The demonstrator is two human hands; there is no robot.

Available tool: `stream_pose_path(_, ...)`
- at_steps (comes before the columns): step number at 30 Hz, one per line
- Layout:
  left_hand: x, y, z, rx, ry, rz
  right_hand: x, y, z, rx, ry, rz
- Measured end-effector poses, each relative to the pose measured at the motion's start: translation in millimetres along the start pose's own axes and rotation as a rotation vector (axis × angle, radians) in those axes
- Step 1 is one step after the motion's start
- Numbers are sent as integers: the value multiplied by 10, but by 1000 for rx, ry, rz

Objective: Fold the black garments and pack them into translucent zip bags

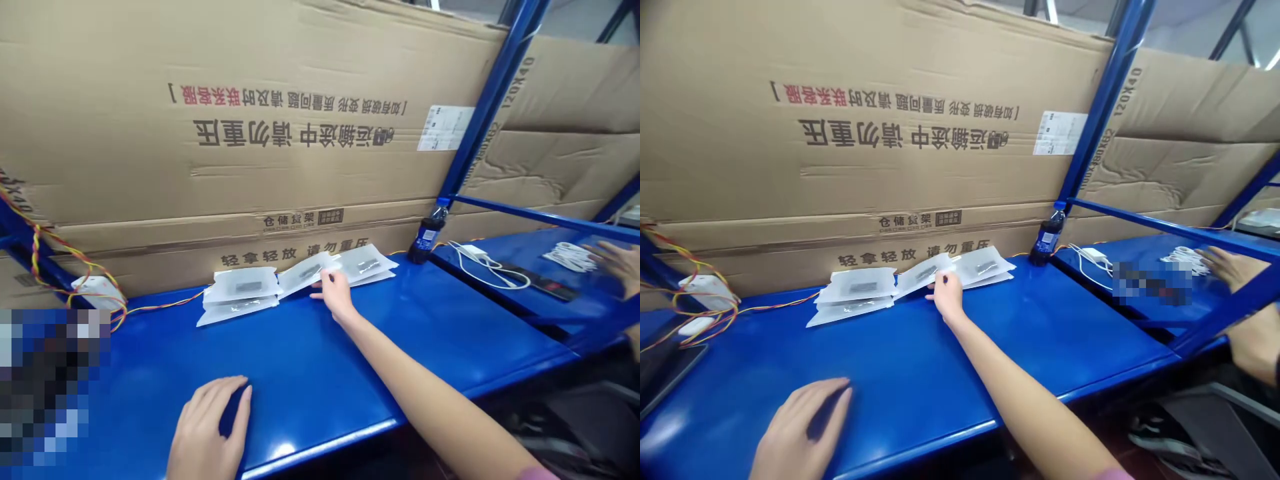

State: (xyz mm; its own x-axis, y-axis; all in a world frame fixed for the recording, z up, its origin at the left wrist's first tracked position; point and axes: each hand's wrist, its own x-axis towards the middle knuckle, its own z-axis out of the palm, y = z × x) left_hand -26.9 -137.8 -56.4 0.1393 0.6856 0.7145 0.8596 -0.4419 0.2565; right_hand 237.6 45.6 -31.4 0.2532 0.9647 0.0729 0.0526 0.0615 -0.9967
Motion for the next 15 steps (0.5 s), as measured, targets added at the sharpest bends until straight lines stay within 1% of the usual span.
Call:
stream_pose_path(3, 21, 28, -10, -42, 2, -22, 7, -150, -146, 46, 60, -136)
stream_pose_path(5, 115, 60, -58, -97, 10, -53, 31, -252, -298, 80, 41, -180)
stream_pose_path(7, 316, 101, -127, -140, 60, -91, 48, -326, -424, 103, -54, -171)
stream_pose_path(9, 622, 147, -174, -161, 122, -134, 20, -356, -465, 99, -229, -116)
stream_pose_path(10, 800, 166, -170, -176, 124, -160, -17, -353, -446, 84, -338, -78)
stream_pose_path(11, 979, 182, -143, -201, 89, -182, -67, -341, -400, 62, -453, -37)
stream_pose_path(12, 1148, 190, -89, -229, 20, -175, -125, -322, -335, 36, -568, 4)
stream_pose_path(13, 1296, 191, -13, -250, -74, -136, -188, -297, -256, 9, -672, 41)
stream_pose_path(14, 1414, 181, 79, -266, -196, -79, -247, -271, -174, -15, -759, 70)
stream_pose_path(15, 1496, 162, 179, -299, -356, -33, -300, -244, -97, -33, -823, 90)
